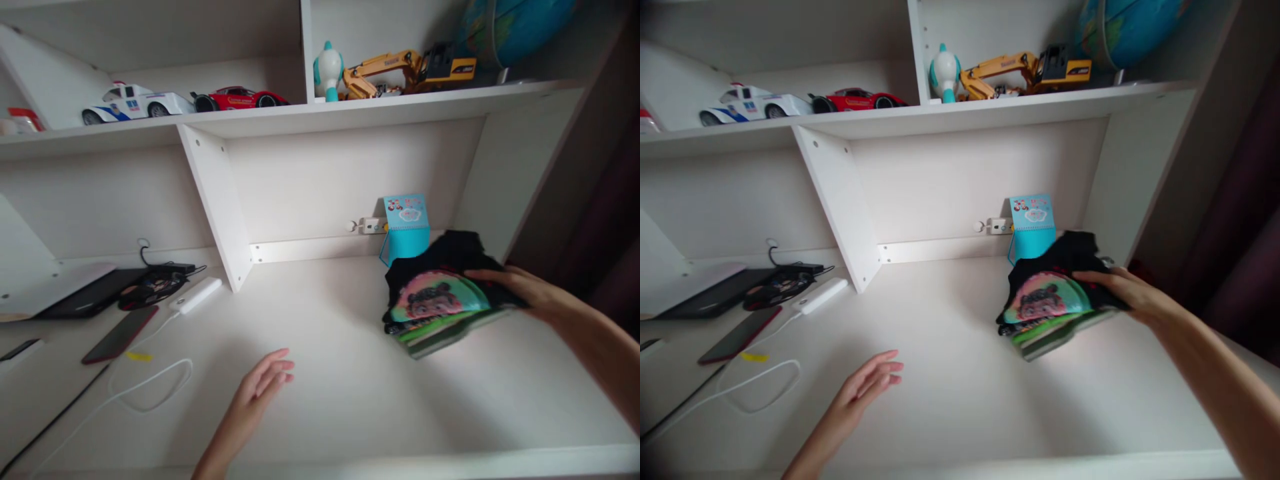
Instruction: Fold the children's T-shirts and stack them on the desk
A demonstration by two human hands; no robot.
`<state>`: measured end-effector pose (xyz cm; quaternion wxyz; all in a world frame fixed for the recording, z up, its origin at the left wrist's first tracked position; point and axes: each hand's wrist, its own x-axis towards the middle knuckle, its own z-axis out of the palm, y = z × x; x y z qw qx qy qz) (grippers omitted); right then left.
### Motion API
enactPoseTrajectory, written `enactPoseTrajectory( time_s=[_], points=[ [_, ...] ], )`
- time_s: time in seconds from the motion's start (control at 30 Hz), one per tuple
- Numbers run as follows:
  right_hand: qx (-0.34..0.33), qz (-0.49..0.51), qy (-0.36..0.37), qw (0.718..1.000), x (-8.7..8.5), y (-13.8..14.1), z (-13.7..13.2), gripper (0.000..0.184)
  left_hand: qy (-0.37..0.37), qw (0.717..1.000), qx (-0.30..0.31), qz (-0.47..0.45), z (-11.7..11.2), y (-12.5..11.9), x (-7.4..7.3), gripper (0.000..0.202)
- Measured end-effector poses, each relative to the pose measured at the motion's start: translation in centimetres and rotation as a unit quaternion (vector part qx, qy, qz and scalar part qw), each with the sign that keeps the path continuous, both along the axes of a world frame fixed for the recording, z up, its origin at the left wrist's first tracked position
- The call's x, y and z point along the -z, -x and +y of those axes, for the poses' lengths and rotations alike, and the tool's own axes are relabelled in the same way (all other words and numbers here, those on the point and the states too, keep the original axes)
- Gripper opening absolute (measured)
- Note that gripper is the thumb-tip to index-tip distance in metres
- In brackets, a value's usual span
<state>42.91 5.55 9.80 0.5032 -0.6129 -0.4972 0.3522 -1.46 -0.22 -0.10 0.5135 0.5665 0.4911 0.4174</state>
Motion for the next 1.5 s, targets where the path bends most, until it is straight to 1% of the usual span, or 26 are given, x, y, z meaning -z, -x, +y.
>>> enactPoseTrajectory(
  time_s=[0.07,0.1,0.17,0.23,0.27,0.3,0.33,0.37,0.4,0.47,0.53,0.6,0.67,0.73,0.8,0.93,1.03,1.1,1.17,1.2,1.27,1.3,1.33,1.4,1.47,1.5],
  points=[
    [-0.052,0.046,0.009,0.998,-2.2,5.6,2.8,0.025,-0.007,0.998,-0.052,-0.038,1.0,0.4,-0.9,0.056],
    [-0.100,0.089,-0.013,0.991,-3.3,8.4,3.8,0.027,-0.017,0.995,-0.084,-0.059,1.5,0.5,-1.3,0.059],
    [-0.228,0.139,-0.073,0.961,-5.2,13.6,5.1,0.031,-0.046,0.982,-0.161,-0.092,2.3,1.2,-1.8,0.062],
    [-0.324,0.120,-0.115,0.931,-6.5,17.4,5.6,0.031,-0.075,0.962,-0.244,-0.096,3.0,2.4,-1.7,0.062],
    [-0.351,0.082,-0.127,0.924,-6.7,18.8,5.8,0.029,-0.083,0.952,-0.281,-0.085,3.2,3.3,-1.3,0.061],
    [-0.364,0.030,-0.134,0.921,-6.4,19.8,6.1,0.028,-0.090,0.944,-0.309,-0.068,3.3,4.4,-0.9,0.060],
    [-0.369,-0.031,-0.135,0.919,-5.7,20.5,6.4,0.026,-0.095,0.939,-0.327,-0.052,3.4,5.5,-0.3,0.059],
    [-0.372,-0.098,-0.127,0.914,-4.5,21.0,6.8,0.026,-0.099,0.936,-0.335,-0.036,3.4,6.7,0.3,0.058],
    [-0.374,-0.164,-0.111,0.906,-2.9,21.3,7.3,0.024,-0.103,0.935,-0.339,-0.022,3.4,7.9,1.0,0.059],
    [-0.369,-0.266,-0.075,0.887,0.8,22.0,8.1,0.021,-0.117,0.929,-0.351,0.014,3.6,9.9,2.1,0.060],
    [-0.351,-0.319,-0.061,0.878,4.4,23.0,8.5,0.019,-0.140,0.914,-0.373,0.073,4.1,11.4,2.8,0.060],
    [-0.316,-0.336,-0.074,0.884,6.8,24.5,8.8,0.020,-0.170,0.900,-0.375,0.146,4.8,12.3,3.2,0.057],
    [-0.277,-0.354,-0.090,0.889,7.8,26.5,9.1,0.025,-0.192,0.884,-0.363,0.223,5.5,12.7,3.2,0.053],
    [-0.247,-0.374,-0.093,0.889,7.8,28.6,9.7,0.033,-0.211,0.862,-0.359,0.289,6.0,12.6,2.9,0.049],
    [-0.234,-0.395,-0.083,0.884,7.5,30.7,10.6,0.039,-0.230,0.843,-0.361,0.325,6.3,12.2,2.5,0.045],
    [-0.244,-0.419,-0.051,0.873,7.3,34.0,11.9,0.028,-0.249,0.826,-0.356,0.359,6.6,11.2,1.3,0.035],
    [-0.258,-0.407,-0.052,0.875,6.8,34.7,12.6,0.026,-0.251,0.810,-0.326,0.417,6.8,10.5,0.2,0.020],
    [-0.260,-0.378,-0.072,0.885,5.7,34.1,12.9,0.015,-0.246,0.796,-0.296,0.468,7.2,10.1,-0.5,0.012],
    [-0.249,-0.329,-0.110,0.904,3.7,32.8,13.2,0.004,-0.230,0.769,-0.277,0.528,7.5,9.7,-1.0,0.010],
    [-0.237,-0.300,-0.133,0.915,2.4,31.9,13.2,0.005,-0.219,0.752,-0.273,0.559,7.7,9.5,-1.1,0.012],
    [-0.206,-0.239,-0.181,0.931,-0.6,30.1,12.9,0.014,-0.195,0.720,-0.267,0.610,8.1,9.2,-1.3,0.017],
    [-0.194,-0.193,-0.211,0.939,-2.1,29.2,12.5,0.016,-0.186,0.710,-0.261,0.627,8.3,9.1,-1.3,0.019],
    [-0.187,-0.135,-0.242,0.942,-3.4,28.4,12.1,0.016,-0.180,0.705,-0.251,0.638,8.5,9.0,-1.3,0.021],
    [-0.192,-0.012,-0.294,0.936,-5.2,26.8,10.9,0.010,-0.179,0.710,-0.226,0.643,9.0,9.0,-1.3,0.022],
    [-0.211,0.067,-0.309,0.925,-5.9,25.6,9.9,0.011,-0.182,0.721,-0.219,0.631,9.8,9.1,-1.8,0.021],
    [-0.217,0.076,-0.301,0.925,-5.8,25.1,9.6,0.012,-0.186,0.727,-0.224,0.622,10.2,9.3,-2.2,0.021]
  ],
)
